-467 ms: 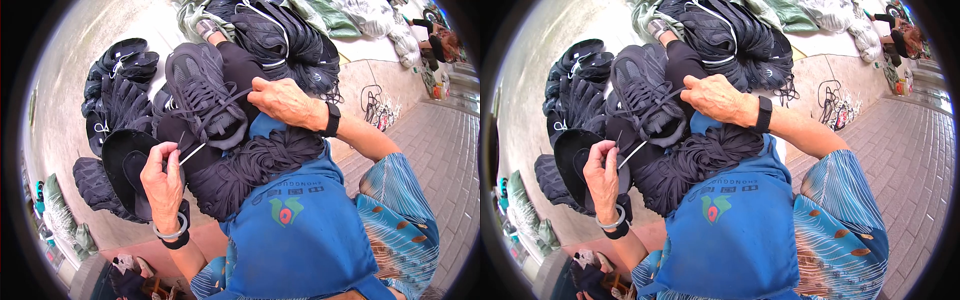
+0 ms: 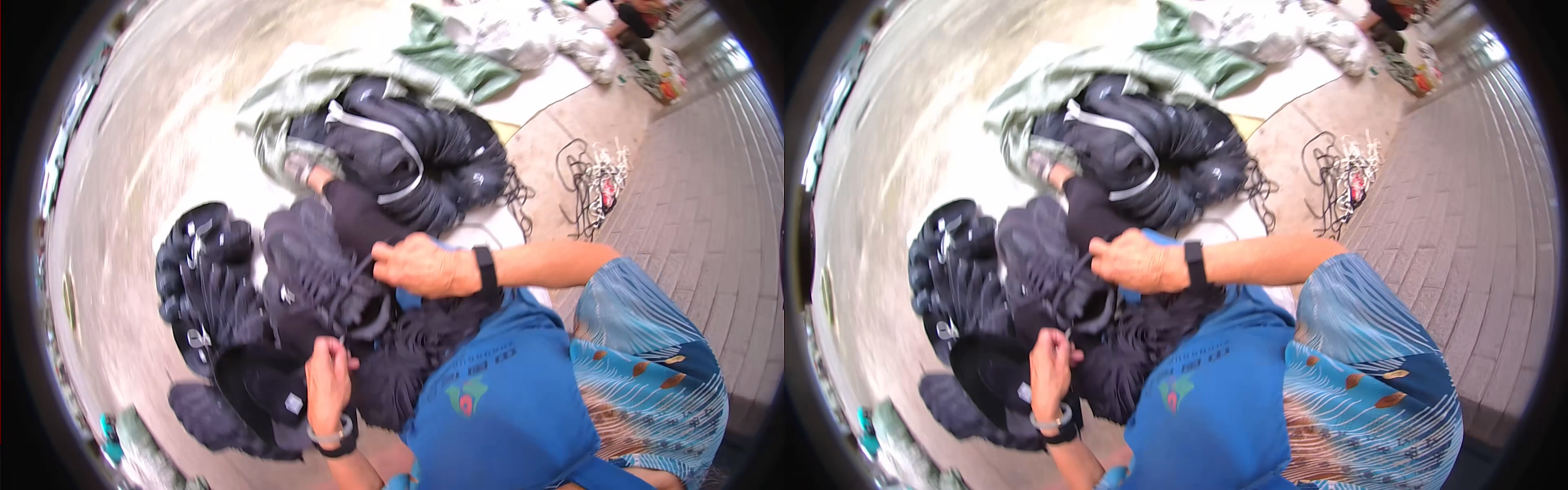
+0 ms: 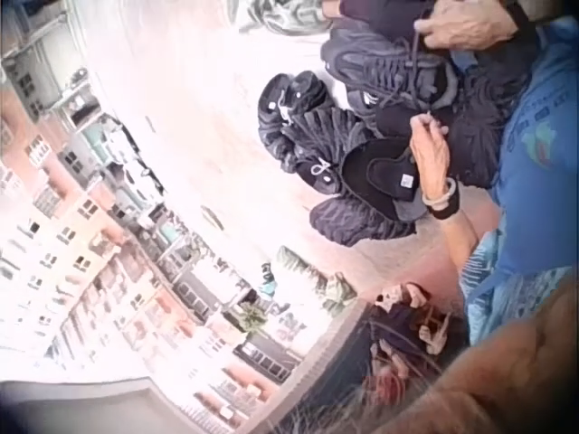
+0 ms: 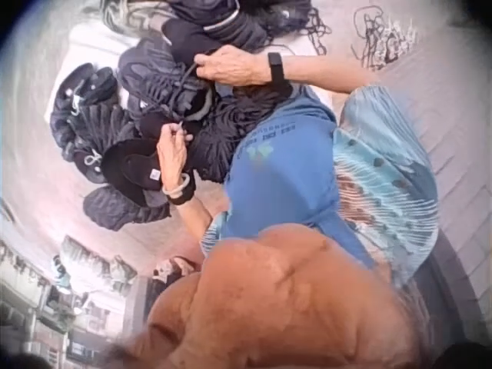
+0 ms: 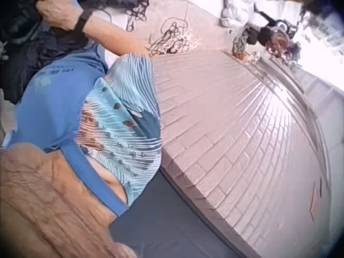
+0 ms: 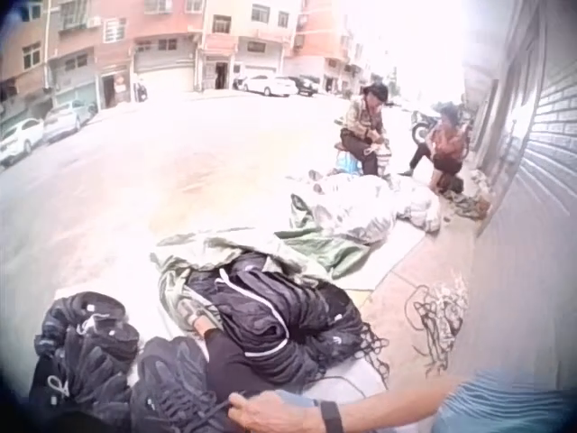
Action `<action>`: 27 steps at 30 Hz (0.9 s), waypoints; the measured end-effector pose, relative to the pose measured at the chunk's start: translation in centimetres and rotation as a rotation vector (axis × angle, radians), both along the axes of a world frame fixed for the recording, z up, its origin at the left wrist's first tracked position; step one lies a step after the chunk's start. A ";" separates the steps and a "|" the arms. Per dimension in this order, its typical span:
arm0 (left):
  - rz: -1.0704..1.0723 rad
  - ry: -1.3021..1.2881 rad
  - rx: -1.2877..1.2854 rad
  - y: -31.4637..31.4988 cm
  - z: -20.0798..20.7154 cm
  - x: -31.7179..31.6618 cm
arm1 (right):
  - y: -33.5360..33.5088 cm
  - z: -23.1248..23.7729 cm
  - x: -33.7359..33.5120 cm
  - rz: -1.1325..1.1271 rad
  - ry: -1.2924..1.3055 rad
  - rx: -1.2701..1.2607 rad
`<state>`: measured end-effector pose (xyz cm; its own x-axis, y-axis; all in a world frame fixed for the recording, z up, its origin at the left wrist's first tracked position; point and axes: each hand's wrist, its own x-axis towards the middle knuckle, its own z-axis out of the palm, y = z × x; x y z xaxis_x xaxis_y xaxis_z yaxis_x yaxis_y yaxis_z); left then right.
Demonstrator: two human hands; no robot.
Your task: Lacing a pair of black sneakers while sitting outside a workshop.
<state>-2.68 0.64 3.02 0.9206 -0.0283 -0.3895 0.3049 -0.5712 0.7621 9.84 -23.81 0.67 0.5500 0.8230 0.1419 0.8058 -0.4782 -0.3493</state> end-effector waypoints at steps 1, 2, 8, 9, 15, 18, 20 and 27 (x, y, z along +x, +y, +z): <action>0.050 0.057 -0.013 0.2 0.6 -0.4 | 0.4 -0.4 0.3 0.011 0.044 0.085; 0.104 0.055 -0.003 0.8 -0.1 -0.9 | 1.0 -1.6 0.4 0.013 0.049 0.093; -0.122 0.215 0.062 5.9 -2.1 -1.2 | 0.1 -3.7 0.7 0.136 0.043 0.199; -0.112 0.242 0.096 3.2 1.5 -0.2 | 0.0 -3.3 0.5 0.136 0.007 0.199; 0.002 0.375 -0.129 1.3 0.9 0.6 | -0.9 -3.8 0.9 0.167 -0.055 0.220; 0.019 0.340 -0.220 1.2 0.0 -0.4 | -0.4 -4.1 1.3 0.192 -0.016 0.264; 0.094 0.369 -0.184 0.9 -0.8 -0.7 | -0.1 -4.3 1.7 0.152 0.016 0.289; 0.070 0.426 -0.420 3.2 -2.0 0.2 | 0.7 -6.2 1.8 0.171 -0.015 0.400</action>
